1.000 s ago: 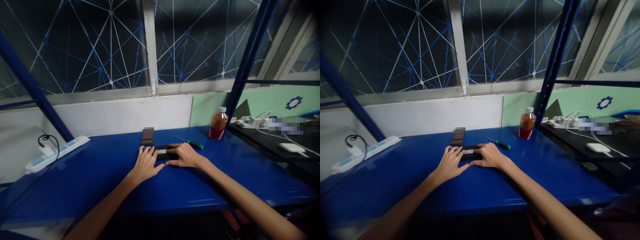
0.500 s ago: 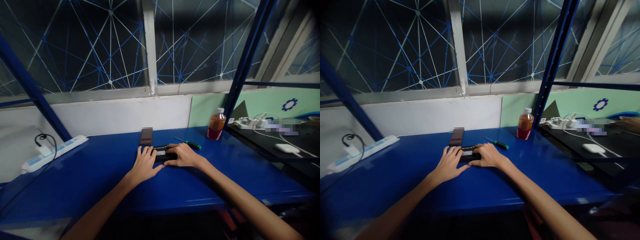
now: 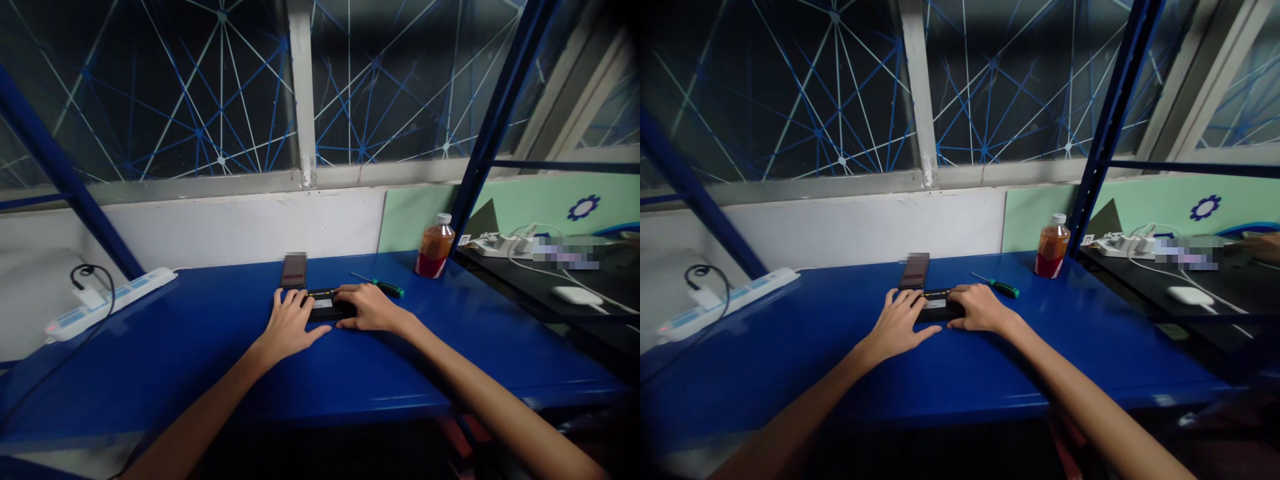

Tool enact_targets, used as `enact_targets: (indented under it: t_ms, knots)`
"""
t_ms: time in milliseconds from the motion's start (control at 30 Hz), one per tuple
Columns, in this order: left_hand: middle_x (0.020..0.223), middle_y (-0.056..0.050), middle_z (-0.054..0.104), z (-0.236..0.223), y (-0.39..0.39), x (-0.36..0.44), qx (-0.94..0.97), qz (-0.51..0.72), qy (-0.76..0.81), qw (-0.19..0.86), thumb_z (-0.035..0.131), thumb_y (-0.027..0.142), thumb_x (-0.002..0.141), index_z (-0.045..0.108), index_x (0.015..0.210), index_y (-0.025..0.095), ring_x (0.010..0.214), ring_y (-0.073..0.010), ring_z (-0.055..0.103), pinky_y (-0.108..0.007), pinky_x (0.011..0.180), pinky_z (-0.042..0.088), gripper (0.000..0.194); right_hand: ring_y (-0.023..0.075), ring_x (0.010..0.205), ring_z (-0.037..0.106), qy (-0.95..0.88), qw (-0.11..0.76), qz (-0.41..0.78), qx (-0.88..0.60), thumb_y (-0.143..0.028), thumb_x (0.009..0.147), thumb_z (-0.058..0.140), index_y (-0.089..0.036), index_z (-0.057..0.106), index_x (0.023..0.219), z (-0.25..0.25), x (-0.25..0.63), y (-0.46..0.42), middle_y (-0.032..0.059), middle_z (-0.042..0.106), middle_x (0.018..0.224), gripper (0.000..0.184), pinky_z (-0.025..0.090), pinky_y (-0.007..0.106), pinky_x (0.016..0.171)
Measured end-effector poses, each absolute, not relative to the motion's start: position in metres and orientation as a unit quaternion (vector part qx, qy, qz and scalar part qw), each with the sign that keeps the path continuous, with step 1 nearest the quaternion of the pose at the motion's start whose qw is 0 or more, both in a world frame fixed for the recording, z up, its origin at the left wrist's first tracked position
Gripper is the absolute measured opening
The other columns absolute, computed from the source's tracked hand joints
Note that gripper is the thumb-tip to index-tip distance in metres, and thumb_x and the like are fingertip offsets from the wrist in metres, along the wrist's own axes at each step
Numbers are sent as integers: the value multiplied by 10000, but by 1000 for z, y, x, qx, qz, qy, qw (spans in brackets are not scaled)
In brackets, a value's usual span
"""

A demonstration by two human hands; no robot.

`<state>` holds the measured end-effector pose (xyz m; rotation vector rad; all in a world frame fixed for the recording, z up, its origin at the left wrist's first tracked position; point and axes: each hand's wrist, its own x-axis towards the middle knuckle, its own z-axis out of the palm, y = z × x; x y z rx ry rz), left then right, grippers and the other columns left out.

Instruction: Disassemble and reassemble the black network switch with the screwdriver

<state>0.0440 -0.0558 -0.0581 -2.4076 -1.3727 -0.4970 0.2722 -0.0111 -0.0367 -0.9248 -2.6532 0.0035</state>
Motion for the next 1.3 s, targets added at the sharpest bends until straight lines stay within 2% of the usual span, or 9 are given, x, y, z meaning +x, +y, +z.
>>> enact_targets:
  t_ms: [333, 467, 567, 800, 967, 1200, 1300]
  knots:
    - [1199, -141, 592, -56, -55, 42, -846, -164, -489, 138, 492, 676, 802, 589, 1083, 181, 1116, -344, 489, -574, 990, 259, 578, 280, 1016, 605, -930, 177, 23, -322, -576, 706, 674, -195, 620, 1170, -41, 275, -9, 123, 620, 1177, 603, 476, 379, 824]
    - [1223, -141, 580, -56, -54, 41, -840, -179, -494, 138, 474, 649, 833, 553, 1208, 201, 1148, -330, 478, -558, 990, 261, 590, 302, 1076, 552, -928, 188, 6, -322, -626, 703, 652, -146, 574, 1240, -47, 274, -7, 168, 568, 1216, 725, 464, 427, 877]
    - [1241, -165, 559, -57, -54, 41, -838, -182, -496, 137, 456, 647, 844, 554, 1225, 173, 1171, -337, 462, -550, 982, 272, 616, 313, 1064, 538, -929, 192, -1, -317, -660, 708, 625, -107, 577, 1234, -49, 273, -7, 190, 551, 1203, 765, 461, 453, 888]
    - [1237, -154, 550, -59, -52, 41, -839, -185, -496, 129, 450, 645, 845, 572, 1199, 188, 1158, -341, 457, -530, 956, 297, 591, 312, 1044, 527, -931, 193, -6, -310, -669, 719, 609, -100, 575, 1225, -49, 271, -8, 188, 546, 1168, 762, 470, 458, 872]
    - [1239, -154, 547, -59, -51, 40, -840, -188, -493, 125, 485, 719, 777, 568, 1195, 191, 1148, -351, 452, -534, 955, 288, 678, 307, 1054, 527, -930, 193, -9, -311, -652, 726, 616, -109, 567, 1217, -50, 271, -7, 183, 539, 1177, 734, 463, 451, 884]
    - [1214, -142, 567, -55, -52, 39, -842, -186, -493, 112, 515, 763, 716, 596, 1106, 187, 1133, -346, 470, -533, 957, 286, 700, 296, 1014, 529, -928, 200, 7, -314, -640, 703, 648, -128, 577, 1130, -48, 271, -9, 165, 552, 1132, 671, 468, 445, 857]
    - [1205, -133, 575, -52, -51, 37, -845, -188, -491, 101, 533, 814, 640, 602, 1090, 207, 1119, -354, 480, -527, 939, 301, 758, 294, 1003, 527, -929, 197, 14, -314, -652, 683, 655, -137, 576, 1100, -46, 271, -10, 157, 548, 1123, 667, 472, 437, 841]
